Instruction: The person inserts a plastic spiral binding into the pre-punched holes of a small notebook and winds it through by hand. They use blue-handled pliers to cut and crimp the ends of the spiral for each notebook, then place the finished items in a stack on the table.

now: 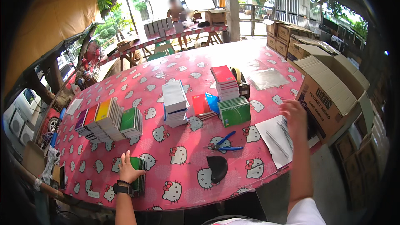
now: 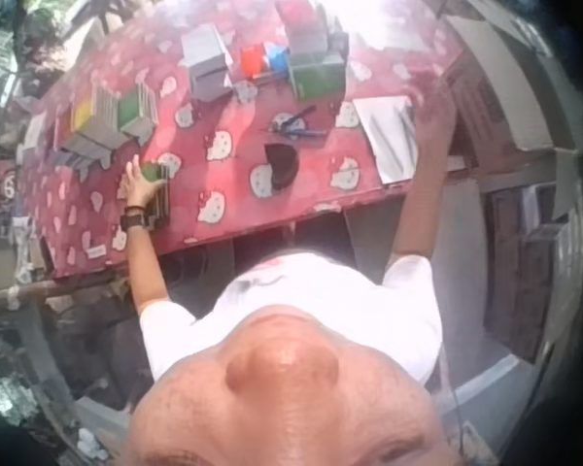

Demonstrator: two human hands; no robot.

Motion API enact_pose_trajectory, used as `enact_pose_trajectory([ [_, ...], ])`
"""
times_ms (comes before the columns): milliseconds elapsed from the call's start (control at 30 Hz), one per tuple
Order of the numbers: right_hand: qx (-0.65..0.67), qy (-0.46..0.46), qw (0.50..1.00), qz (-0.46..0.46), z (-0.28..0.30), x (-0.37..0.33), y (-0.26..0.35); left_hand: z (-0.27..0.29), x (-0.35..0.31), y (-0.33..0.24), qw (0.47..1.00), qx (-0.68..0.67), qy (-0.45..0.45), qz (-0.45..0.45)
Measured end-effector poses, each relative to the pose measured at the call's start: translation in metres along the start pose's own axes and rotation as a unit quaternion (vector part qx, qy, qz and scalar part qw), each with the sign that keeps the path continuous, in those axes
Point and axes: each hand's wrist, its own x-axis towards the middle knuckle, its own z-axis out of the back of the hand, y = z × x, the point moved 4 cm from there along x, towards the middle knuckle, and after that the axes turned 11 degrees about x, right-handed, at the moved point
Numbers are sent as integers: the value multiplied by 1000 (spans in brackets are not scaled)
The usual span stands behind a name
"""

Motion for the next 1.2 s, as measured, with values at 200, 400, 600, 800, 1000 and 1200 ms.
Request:
enact_pose_trajectory([
  [200,-456,274,824,194,-49,49,-105,15,-18,-44,993,81,-88,-2],
  [400,-656,236,675,242,-58,62,-164,43,-71,-86,892,-116,-360,-247],
  [600,-633,252,703,206,-58,80,-165,8,-110,-160,830,-376,-334,-240],
  [800,-504,321,781,182,-108,37,-94,14,-133,-188,755,-525,-312,-238],
  [1000,-374,488,784,89,-166,-102,-32,11,-126,-204,759,-578,-63,-293],
  [1200,-249,360,898,-35,-129,-154,-67,-39,-138,-183,672,-710,15,-212],
])
